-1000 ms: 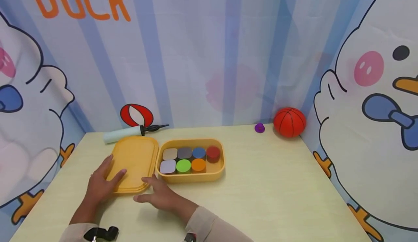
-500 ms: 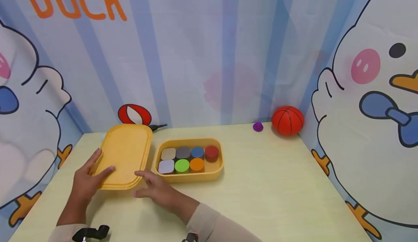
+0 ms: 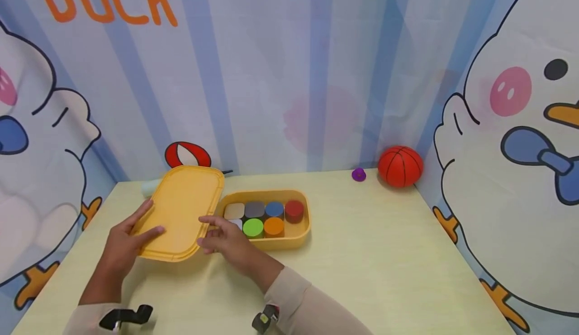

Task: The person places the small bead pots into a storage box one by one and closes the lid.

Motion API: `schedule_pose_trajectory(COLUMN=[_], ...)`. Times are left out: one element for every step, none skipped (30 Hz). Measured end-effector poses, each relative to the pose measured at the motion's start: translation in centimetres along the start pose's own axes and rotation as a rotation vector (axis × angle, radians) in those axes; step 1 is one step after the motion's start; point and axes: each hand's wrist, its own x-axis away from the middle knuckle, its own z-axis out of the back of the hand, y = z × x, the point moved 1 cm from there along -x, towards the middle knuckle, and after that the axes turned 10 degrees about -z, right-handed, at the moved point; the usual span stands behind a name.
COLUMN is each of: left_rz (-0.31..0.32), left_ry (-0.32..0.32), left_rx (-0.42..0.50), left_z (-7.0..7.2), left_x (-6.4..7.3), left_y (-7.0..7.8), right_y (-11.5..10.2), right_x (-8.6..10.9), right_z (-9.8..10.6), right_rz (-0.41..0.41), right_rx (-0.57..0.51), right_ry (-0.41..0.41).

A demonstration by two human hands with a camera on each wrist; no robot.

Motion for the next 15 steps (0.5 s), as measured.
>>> schedule_pose_trajectory(left_rz=[-0.011,-0.018,-0.027,-0.033,-0.036,-0.04,-0.047,-0.052,-0.059,-0.064,-0.069,-0.073,-0.072,-0.068,-0.065], left_ry=[-0.013,-0.027,-0.042,-0.055,-0.07,-0.085,-0.098,-0.11,-0.119,-0.126,-0.132,-0.136,-0.14,-0.144,-0.145], left_rx=[0.013,0.024,0.031,0.032,0.032,0.031,0.032,0.03,0.034,0.038,0.04,0.04,0.037,0.032,0.029], left_z=[-0.1,-0.2,-0.3,-0.5,-0.6,-0.7,-0.8,-0.9,-1.1,-1.1,-1.2,-1.2,-1.3,-1.3,-1.3], left_x=[0.0,0.0,0.0,0.0,-0.1,-0.1,-0.2,-0.2,-0.3,-0.4,-0.4,-0.5,-0.5,-0.5,-0.5], left_y=[0.2,0.5,0.7,0.9,1.1,1.2,1.3,1.4,1.4,1.4,1.5,1.5,1.5,1.5,1.6], right_y=[0.0,0.0,0.0,0.0,0.0,0.1,0.1,0.1,0.1,0.1,0.1,0.1,0.1,0.1,0.1], right_x=[-0.1,-0.1,-0.1,-0.2,-0.2,-0.2,-0.2,-0.3,-0.3,-0.3,-0.3,-0.4,-0.4,-0.4,-0.4], right_z=[0.2,0.4,0.7,0.9,1.1,1.3,1.4,1.5,1.5,1.6,1.6,1.6,1.7,1.7,1.7], right_rz=[-0.005,-0.01,-0.015,-0.02,-0.02,-0.017,-0.006,0.008,0.024,0.041,0.055,0.061,0.064,0.064,0.065], right_rx=[0.006,0.017,0.027,0.039,0.052,0.064,0.075,0.084,0.084,0.082,0.077,0.07,0.07,0.067,0.065], right_ry=[0.009,0.023,0.038,0.057,0.069,0.074,0.076,0.077,0.075,0.069,0.063,0.062,0.068,0.073,0.081])
